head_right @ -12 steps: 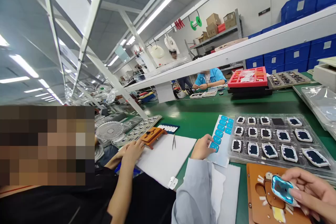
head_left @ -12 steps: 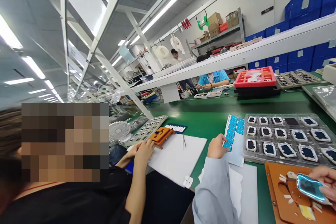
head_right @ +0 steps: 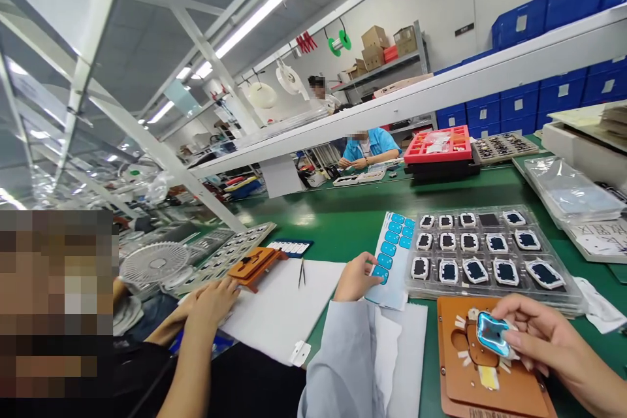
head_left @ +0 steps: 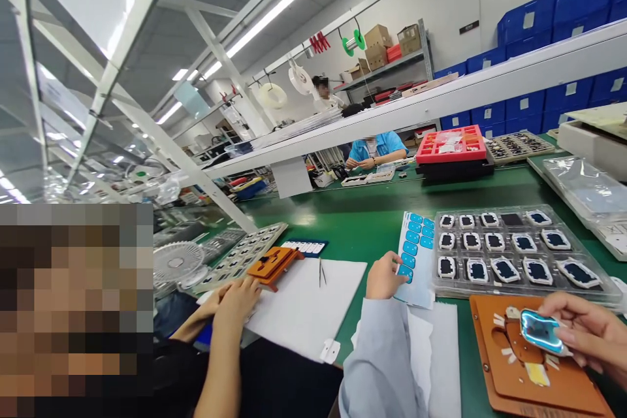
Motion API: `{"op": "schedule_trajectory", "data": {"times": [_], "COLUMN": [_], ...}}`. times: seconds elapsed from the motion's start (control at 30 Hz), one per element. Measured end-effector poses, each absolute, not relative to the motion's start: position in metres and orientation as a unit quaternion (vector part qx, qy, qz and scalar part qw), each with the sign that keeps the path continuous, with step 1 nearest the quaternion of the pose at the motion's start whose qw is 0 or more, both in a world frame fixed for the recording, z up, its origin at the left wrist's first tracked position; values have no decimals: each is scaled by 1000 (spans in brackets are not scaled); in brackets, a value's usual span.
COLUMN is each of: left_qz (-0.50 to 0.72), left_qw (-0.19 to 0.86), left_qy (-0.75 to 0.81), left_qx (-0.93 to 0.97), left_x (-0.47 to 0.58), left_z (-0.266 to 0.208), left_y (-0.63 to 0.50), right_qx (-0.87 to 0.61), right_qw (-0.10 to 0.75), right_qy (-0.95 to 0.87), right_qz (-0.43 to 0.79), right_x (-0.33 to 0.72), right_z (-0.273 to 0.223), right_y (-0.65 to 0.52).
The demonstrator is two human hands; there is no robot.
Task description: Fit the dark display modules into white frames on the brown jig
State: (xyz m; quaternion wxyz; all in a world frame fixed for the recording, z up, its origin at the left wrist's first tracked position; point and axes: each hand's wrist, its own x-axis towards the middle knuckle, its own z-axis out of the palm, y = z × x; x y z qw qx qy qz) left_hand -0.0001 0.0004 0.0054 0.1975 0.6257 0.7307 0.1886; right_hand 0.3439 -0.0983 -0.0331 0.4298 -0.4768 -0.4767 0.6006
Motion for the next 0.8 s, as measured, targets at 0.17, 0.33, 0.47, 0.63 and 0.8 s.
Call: {"op": "schedule_trajectory", "data": {"times": [0.17, 0.33, 0.47, 0.63, 0.8], "left_qz": [174, 154, 133, 109, 94], "left_qw": [183, 173, 156, 146, 144], "left_qy": [739, 743, 752, 762, 766], "left_qx": [625, 628, 626, 621, 619], "left_x": [0, 0, 1, 4, 4], "left_z": [5, 5, 6, 7, 3], "left_y": [1, 1, 1, 2, 3], "right_qx": [-469, -453, -436, -414, -430], "right_qw": [431, 409, 418, 436, 444], "right_qy": [-487, -513, -514, -515, -508], "right_qz": [597, 604, 609, 610, 600], "right_x": [340, 343, 344, 341, 339], "right_z": [-17, -16, -20, -17, -10], "right_y": [-103, -100, -99, -102, -105]}}
